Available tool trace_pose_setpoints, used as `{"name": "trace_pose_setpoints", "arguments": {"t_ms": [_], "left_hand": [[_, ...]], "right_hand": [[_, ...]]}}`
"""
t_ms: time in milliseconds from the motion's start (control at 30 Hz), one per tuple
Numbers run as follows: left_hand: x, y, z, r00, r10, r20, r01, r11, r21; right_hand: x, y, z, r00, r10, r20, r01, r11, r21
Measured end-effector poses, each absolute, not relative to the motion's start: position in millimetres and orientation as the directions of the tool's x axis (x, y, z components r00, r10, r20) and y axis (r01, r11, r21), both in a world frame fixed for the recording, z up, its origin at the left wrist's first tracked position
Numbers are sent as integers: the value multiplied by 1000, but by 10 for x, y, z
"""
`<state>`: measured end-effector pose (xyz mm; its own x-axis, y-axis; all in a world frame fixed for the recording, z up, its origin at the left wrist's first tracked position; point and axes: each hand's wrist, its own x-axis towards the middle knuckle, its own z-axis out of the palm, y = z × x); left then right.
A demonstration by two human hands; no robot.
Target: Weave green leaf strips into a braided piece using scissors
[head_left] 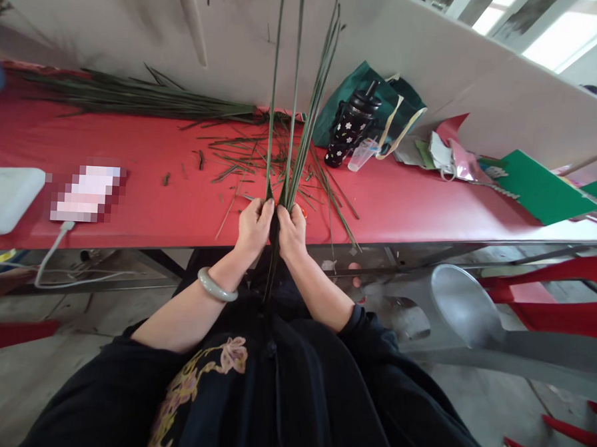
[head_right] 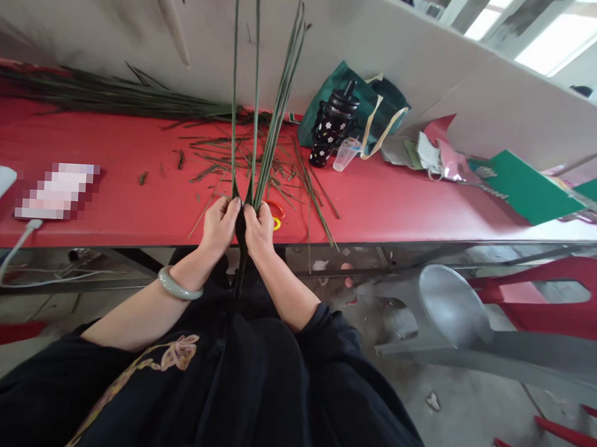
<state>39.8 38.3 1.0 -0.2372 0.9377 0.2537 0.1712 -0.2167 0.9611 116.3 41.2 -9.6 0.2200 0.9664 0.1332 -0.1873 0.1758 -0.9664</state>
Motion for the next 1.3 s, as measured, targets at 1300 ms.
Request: {"name": "trace_pose_setpoints", "arguments": {"t_ms": [1300], "left_hand": [[406,344,61,-227,937,265,418,-152,896]], "right_hand": [[1150,347,-164,221,964,146,-373,222,-901]]}}
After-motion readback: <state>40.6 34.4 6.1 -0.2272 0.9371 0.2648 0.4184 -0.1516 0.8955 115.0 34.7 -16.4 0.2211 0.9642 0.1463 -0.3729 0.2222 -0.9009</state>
